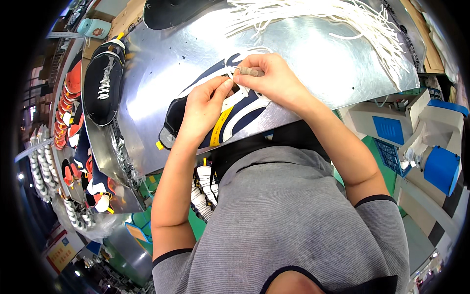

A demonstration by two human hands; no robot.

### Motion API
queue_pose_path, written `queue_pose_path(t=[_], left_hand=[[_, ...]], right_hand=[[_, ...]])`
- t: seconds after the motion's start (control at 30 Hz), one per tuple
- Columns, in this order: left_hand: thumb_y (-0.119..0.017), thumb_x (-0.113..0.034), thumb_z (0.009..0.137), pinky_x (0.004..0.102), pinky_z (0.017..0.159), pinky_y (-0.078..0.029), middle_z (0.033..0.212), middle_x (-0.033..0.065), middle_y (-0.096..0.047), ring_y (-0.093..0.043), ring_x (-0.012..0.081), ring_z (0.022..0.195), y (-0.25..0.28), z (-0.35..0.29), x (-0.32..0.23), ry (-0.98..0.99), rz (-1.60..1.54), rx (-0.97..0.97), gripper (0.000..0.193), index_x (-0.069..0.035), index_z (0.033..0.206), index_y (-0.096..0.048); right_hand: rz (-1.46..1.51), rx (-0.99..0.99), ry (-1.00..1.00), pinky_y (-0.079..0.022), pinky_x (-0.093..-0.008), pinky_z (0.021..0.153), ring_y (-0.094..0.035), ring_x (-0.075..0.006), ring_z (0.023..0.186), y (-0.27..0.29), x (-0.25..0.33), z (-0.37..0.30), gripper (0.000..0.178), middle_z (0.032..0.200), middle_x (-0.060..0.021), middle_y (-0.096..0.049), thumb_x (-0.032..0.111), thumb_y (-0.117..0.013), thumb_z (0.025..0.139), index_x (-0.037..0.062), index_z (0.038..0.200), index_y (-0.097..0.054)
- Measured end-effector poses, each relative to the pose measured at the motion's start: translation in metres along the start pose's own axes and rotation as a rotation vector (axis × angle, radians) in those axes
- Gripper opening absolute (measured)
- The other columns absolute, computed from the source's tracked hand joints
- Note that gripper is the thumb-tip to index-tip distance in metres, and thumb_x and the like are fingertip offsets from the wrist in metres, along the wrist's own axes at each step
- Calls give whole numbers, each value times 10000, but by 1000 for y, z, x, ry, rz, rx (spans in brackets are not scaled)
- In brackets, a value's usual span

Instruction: The person laces white cords through the eyelets of blue and white shoe uppers. The person picks up a cord, threads it through the eyelets by hand, and then places the laced upper into a stack.

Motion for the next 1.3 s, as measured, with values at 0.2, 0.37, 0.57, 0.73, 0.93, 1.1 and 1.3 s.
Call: queue_pose_path(t=[0.2, 0.37, 0.57, 0.73, 0.93, 1.1, 1.3], left_hand=[[-670, -167, 925, 205, 699, -445, 813, 1, -634, -545, 44, 755, -4, -5, -1, 47, -66, 34, 206, 19, 1012, -691], [-709, -170, 887, 202, 656, -443, 718, -13, -616, -530, 37, 679, -8, -1, 6, 62, 36, 54, 197, 7, 973, -702], [-716, -183, 874, 224, 634, -444, 687, -21, -611, -529, 46, 651, -7, -2, -2, 43, -2, 3, 185, 0, 880, -687], [-693, -144, 858, 236, 640, -449, 684, -15, -610, -531, 53, 646, -5, 1, 2, 20, 29, -14, 133, -11, 856, -678], [-686, -126, 860, 229, 617, -428, 671, -29, -577, -503, 46, 636, -6, 1, 0, 8, 5, -7, 122, -12, 827, -663], [-683, -110, 863, 225, 614, -424, 673, -30, -574, -500, 42, 640, -7, 1, -2, -5, -4, 0, 110, -10, 825, -659], [-693, -89, 866, 227, 674, -467, 757, -3, -637, -559, 55, 700, -9, 1, -5, -21, 43, 57, 116, 7, 928, -671]], right_hand=[[29, -18, -23, -472, -255, 731, -572, -73, 786, 0, -4, -3, 175, 811, 0, -657, 183, -704, 858, 17, 914, -712], [18, -29, -60, -475, -257, 740, -584, -78, 804, -5, -8, -1, 176, 816, -16, -664, 181, -701, 856, 11, 901, -708], [-77, -117, 115, -511, -342, 694, -679, -207, 811, 4, 10, -22, 330, 831, -124, -695, 280, -693, 872, -2, 1027, -621], [-209, -44, 110, -499, -280, 655, -642, -145, 713, 10, 8, -56, 141, 788, -83, -658, 115, -622, 950, -12, 975, -566], [-204, -85, 150, -487, -401, 611, -644, -326, 642, 12, 7, -59, 155, 714, -154, -651, 137, -642, 912, 0, 925, -571], [-234, -91, 173, -482, -417, 601, -637, -347, 628, 12, 8, -55, 147, 688, -165, -641, 130, -642, 906, 0, 903, -575], [-294, -67, 87, -485, -437, 610, -628, -382, 645, 9, 6, -50, 157, 697, -192, -634, 133, -639, 905, -4, 887, -562]])
Point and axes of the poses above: each hand's wrist, its own z-axis towards the middle knuckle, its own y-axis out of the back of the hand, x = y × z, the point moved 9 cm from there along z, towards the middle knuckle
